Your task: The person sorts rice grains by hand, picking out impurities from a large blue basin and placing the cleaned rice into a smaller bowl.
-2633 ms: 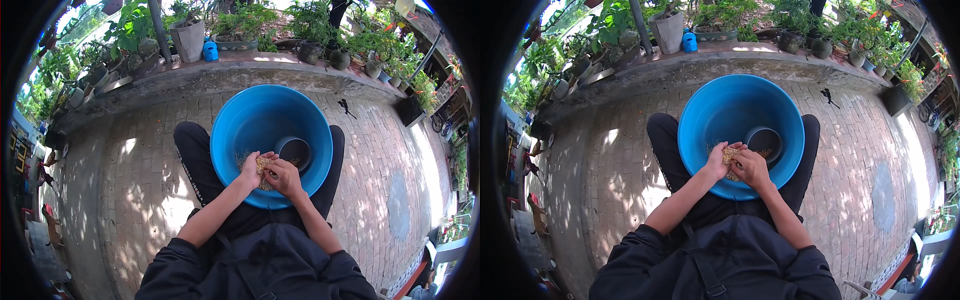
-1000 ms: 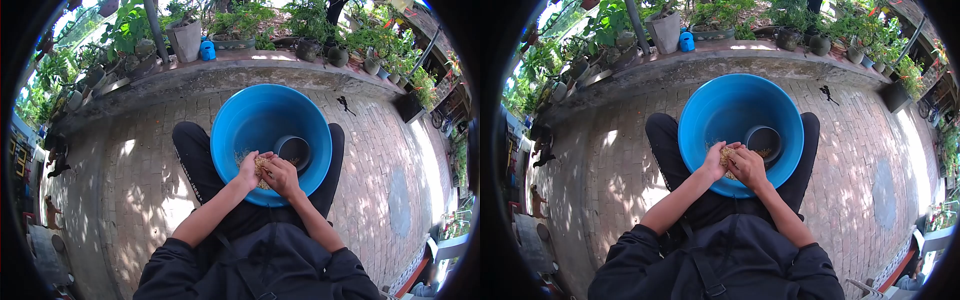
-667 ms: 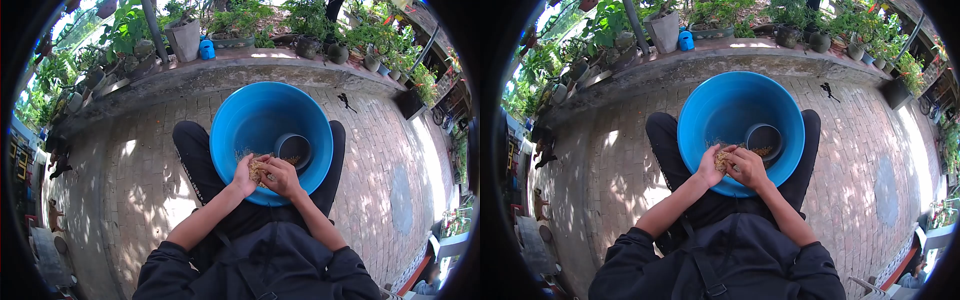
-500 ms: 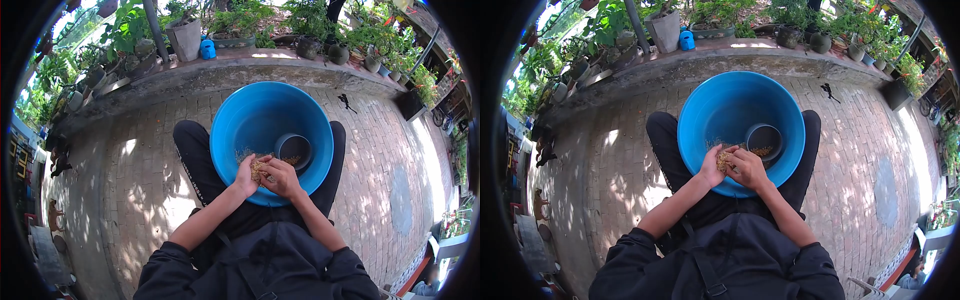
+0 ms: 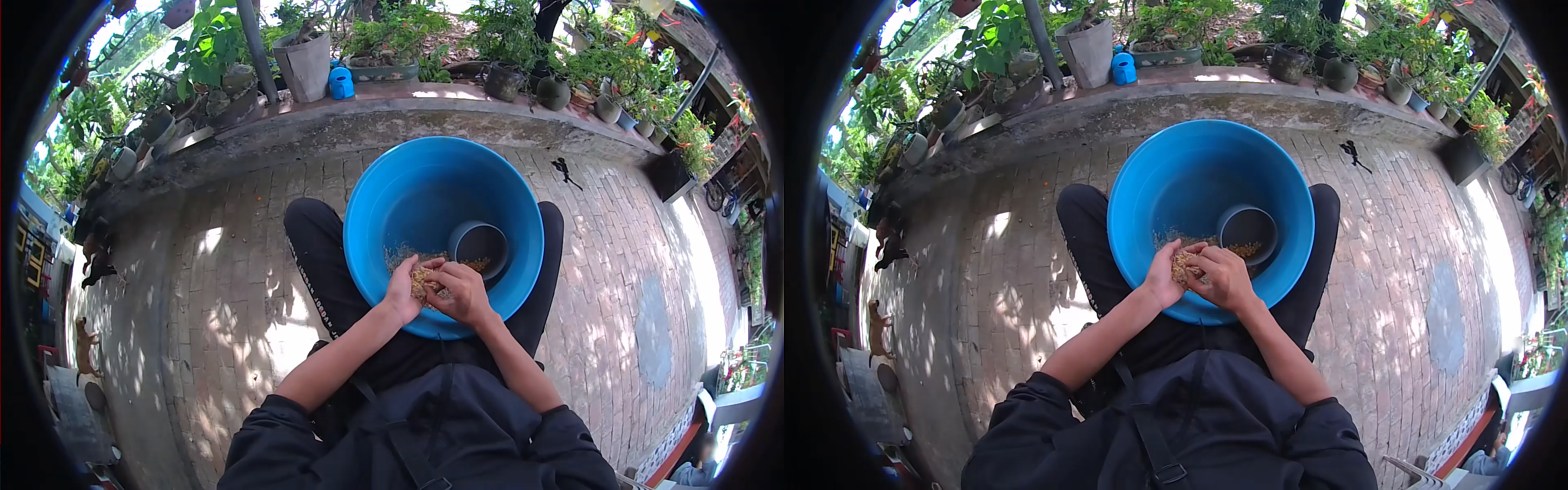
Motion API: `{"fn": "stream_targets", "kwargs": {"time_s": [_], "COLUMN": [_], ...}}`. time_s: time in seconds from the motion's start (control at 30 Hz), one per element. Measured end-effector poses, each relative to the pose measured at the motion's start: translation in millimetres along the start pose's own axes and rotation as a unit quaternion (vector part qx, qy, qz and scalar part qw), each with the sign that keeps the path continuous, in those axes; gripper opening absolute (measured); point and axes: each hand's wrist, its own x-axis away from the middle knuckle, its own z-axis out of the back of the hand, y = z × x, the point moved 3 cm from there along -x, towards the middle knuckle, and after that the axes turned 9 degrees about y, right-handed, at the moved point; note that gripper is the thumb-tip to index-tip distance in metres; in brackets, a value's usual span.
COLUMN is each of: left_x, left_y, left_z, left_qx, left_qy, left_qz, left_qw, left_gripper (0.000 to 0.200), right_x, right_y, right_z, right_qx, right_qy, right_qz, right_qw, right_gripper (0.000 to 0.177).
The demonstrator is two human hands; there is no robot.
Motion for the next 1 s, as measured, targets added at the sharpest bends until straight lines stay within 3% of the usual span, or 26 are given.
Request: {"fn": "stream_targets", "kwargs": {"time_s": [0.1, 0.17, 0.23, 0.33, 0.43, 0.6, 0.7, 0.8, 0.9, 0.93, 1.0], "left_x": [-4, -7, -9, -9, -8, -7, -6, -6, -5, -3, -3], "left_y": [0, -1, -1, -1, -1, -1, -1, -1, -1, -1, -1], "left_z": [3, 4, 4, 4, 4, 3, 2, 3, 3, 2, 3], "left_qx": [0.006, 0.01, 0.026, 0.031, 0.021, 0.022, 0.019, 0.017, 0.008, 0.002, 0.0], "left_qy": [0.003, 0.005, 0.005, -0.005, 0.004, 0.006, 0.008, 0.015, 0.017, 0.011, 0.009], "left_qz": [-0.002, -0.007, -0.008, -0.003, -0.01, -0.011, -0.009, -0.011, -0.011, -0.01, -0.008], "left_qw": [1.0, 1.0, 1.0, 1.0, 1.0, 1.0, 1.0, 1.0, 1.0, 1.0, 1.0], "left_gripper": [0.051, 0.052, 0.053, 0.053, 0.052, 0.052, 0.052, 0.051, 0.05, 0.05, 0.05], "right_x": [-5, -5, -5, 4, 7, 10, 5, -3, -4, -4, -2], "right_y": [-1, 6, 12, 31, 37, 42, 31, 13, 1, 1, 0], "right_z": [12, 26, 34, 38, 41, 37, 39, 33, 25, 21, 13], "right_qx": [-0.009, -0.023, -0.021, -0.006, -0.006, -0.066, -0.058, -0.054, -0.06, -0.06, -0.017], "right_qy": [0.052, 0.098, 0.126, 0.204, 0.232, 0.31, 0.268, 0.149, 0.04, 0.04, 0.038], "right_qz": [-0.009, -0.134, -0.16, -0.331, -0.378, -0.379, -0.344, -0.229, -0.154, -0.154, -0.038], "right_qw": [0.999, 0.986, 0.979, 0.921, 0.896, 0.869, 0.898, 0.96, 0.986, 0.985, 0.998], "right_gripper": [0.021, 0.016, 0.012, 0.009, 0.01, 0.009, 0.007, 0.005, 0.013, 0.013, 0.016]}}
